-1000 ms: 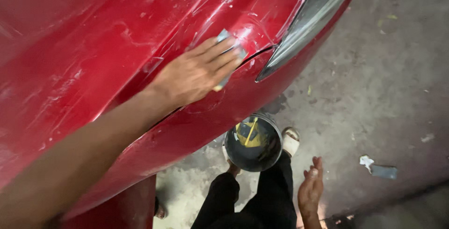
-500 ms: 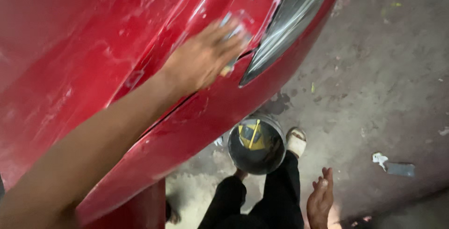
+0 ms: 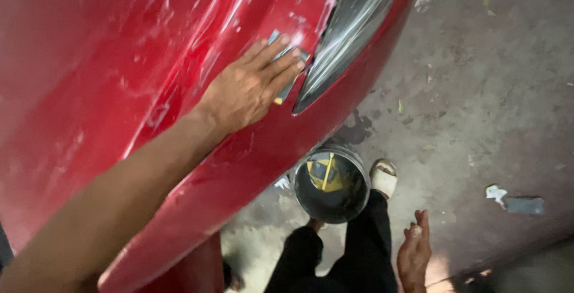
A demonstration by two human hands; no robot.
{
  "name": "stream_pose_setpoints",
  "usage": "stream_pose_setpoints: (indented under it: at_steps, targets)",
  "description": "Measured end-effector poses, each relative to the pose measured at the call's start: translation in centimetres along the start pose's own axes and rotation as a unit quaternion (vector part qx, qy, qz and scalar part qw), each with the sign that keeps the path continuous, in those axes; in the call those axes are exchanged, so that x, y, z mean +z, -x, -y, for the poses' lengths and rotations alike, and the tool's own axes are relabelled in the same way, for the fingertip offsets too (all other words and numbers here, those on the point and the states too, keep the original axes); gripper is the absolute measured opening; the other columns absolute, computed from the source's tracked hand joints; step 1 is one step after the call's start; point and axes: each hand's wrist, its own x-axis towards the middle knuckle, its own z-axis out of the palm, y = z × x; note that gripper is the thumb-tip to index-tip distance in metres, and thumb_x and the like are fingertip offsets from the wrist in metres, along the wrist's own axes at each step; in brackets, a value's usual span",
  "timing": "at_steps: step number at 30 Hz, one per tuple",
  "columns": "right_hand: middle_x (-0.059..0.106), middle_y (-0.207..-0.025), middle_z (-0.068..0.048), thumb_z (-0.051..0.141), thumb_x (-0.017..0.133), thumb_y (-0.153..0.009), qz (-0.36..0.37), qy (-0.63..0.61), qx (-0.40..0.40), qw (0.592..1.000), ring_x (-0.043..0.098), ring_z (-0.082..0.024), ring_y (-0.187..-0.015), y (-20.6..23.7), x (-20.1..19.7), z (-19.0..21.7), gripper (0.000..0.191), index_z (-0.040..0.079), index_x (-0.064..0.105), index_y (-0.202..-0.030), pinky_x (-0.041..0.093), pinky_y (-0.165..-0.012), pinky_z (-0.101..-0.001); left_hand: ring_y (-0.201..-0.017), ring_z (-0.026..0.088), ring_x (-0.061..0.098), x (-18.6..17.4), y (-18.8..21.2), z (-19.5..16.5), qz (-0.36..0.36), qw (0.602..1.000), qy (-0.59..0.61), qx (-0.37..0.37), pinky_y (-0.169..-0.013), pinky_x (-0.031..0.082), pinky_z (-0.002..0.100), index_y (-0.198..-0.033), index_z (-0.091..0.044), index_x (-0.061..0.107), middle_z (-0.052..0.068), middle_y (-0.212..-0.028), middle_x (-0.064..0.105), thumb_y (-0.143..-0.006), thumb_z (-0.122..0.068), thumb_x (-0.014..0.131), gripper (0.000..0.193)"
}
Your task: The person sands the hood of a red car using a sanding block, repeatedly dipping it into a bucket of water. The person works across the hood surface, including near the windshield and headlights, using one hand to hold the block and the other to stabilize the car.
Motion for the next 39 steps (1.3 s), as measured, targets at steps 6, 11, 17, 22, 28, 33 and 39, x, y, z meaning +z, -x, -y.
stream_pose_setpoints:
  at_steps: [6, 11, 17, 22, 28, 33, 39]
  targets:
    - [0.037, -0.162, -0.021, 0.04, 0.034, -0.109, -0.003, -0.004, 0.021, 1.0, 0.044, -0.035, -0.14, -0.2, -0.4, -0.2, 0.068, 0.001, 0.024, -0.163, 0.039, -0.111, -0.0446, -0.155, 0.027, 0.025, 0.9, -3.8, 0.4, -0.015, 0.998, 0.056, -0.035, -0.128, 0.017, 0.044, -0.159, -0.016, 0.039, 0.005, -0.164, 0.037, -0.101, -0.03, 0.053, 0.061]
    - [0.044, -0.159, -0.022, 0.036, 0.037, -0.109, -0.017, 0.005, -0.019, 1.0, 0.051, -0.033, -0.133, -0.7, -0.8, -1.1, 0.065, 0.0, 0.029, -0.162, 0.044, -0.107, -0.0428, -0.154, 0.028, 0.026, 1.4, -3.3, -0.7, -0.004, 0.999, -0.034, -0.04, -0.126, 0.02, 0.043, -0.158, -0.015, 0.042, 0.006, -0.163, 0.039, -0.097, -0.028, 0.058, 0.065]
    - [0.039, -0.161, -0.023, 0.034, 0.035, -0.111, -0.008, -0.015, -0.012, 1.0, 0.047, -0.033, -0.138, -1.5, -1.6, -1.6, 0.064, -0.001, 0.025, -0.163, 0.041, -0.11, -0.0427, -0.152, 0.034, 0.028, 0.7, -8.4, 1.6, -0.03, 0.993, 0.095, -0.057, -0.126, 0.021, 0.048, -0.156, -0.009, 0.047, 0.012, -0.161, 0.042, -0.094, -0.038, 0.068, 0.072]
    - [0.039, -0.162, -0.022, 0.034, 0.035, -0.11, -0.01, -0.017, 0.012, 1.0, 0.046, -0.035, -0.139, -2.0, -2.3, -0.9, 0.063, -0.001, 0.024, -0.162, 0.04, -0.111, -0.0428, -0.156, 0.034, 0.031, 0.4, -8.9, 0.8, -0.024, 0.993, 0.069, -0.088, -0.129, 0.023, 0.047, -0.16, -0.007, 0.047, 0.012, -0.165, 0.043, -0.1, -0.037, 0.067, 0.07]
    - [0.039, -0.161, -0.021, 0.038, 0.034, -0.108, -0.013, -0.02, 0.028, 0.999, 0.046, -0.035, -0.139, -2.8, -2.9, -0.1, 0.067, 0.001, 0.024, -0.162, 0.04, -0.11, -0.0434, -0.152, 0.034, 0.026, 0.6, -5.3, -0.4, -0.027, 0.998, 0.033, -0.049, -0.123, 0.022, 0.049, -0.156, -0.009, 0.042, 0.014, -0.162, 0.039, -0.096, -0.042, 0.062, 0.071]
    - [0.037, -0.162, -0.021, 0.04, 0.034, -0.108, -0.009, -0.013, 0.034, 0.999, 0.043, -0.036, -0.142, -3.3, -3.6, -0.6, 0.068, 0.001, 0.023, -0.163, 0.038, -0.112, -0.045, -0.156, 0.036, 0.025, 1.3, -11.4, 1.2, -0.035, 0.991, 0.066, -0.11, -0.127, 0.022, 0.049, -0.162, -0.007, 0.038, 0.013, -0.166, 0.039, -0.099, -0.027, 0.062, 0.07]
    - [0.039, -0.161, -0.021, 0.039, 0.037, -0.108, -0.038, -0.071, 0.024, 0.996, 0.045, -0.035, -0.139, -3.5, -3.7, -2.0, 0.069, 0.0, 0.024, -0.163, 0.038, -0.111, -0.0441, -0.154, 0.032, 0.03, 0.5, -7.6, -0.7, -0.05, 0.995, 0.013, -0.086, -0.127, 0.025, 0.047, -0.157, -0.011, 0.043, 0.012, -0.163, 0.042, -0.095, -0.02, 0.066, 0.067]
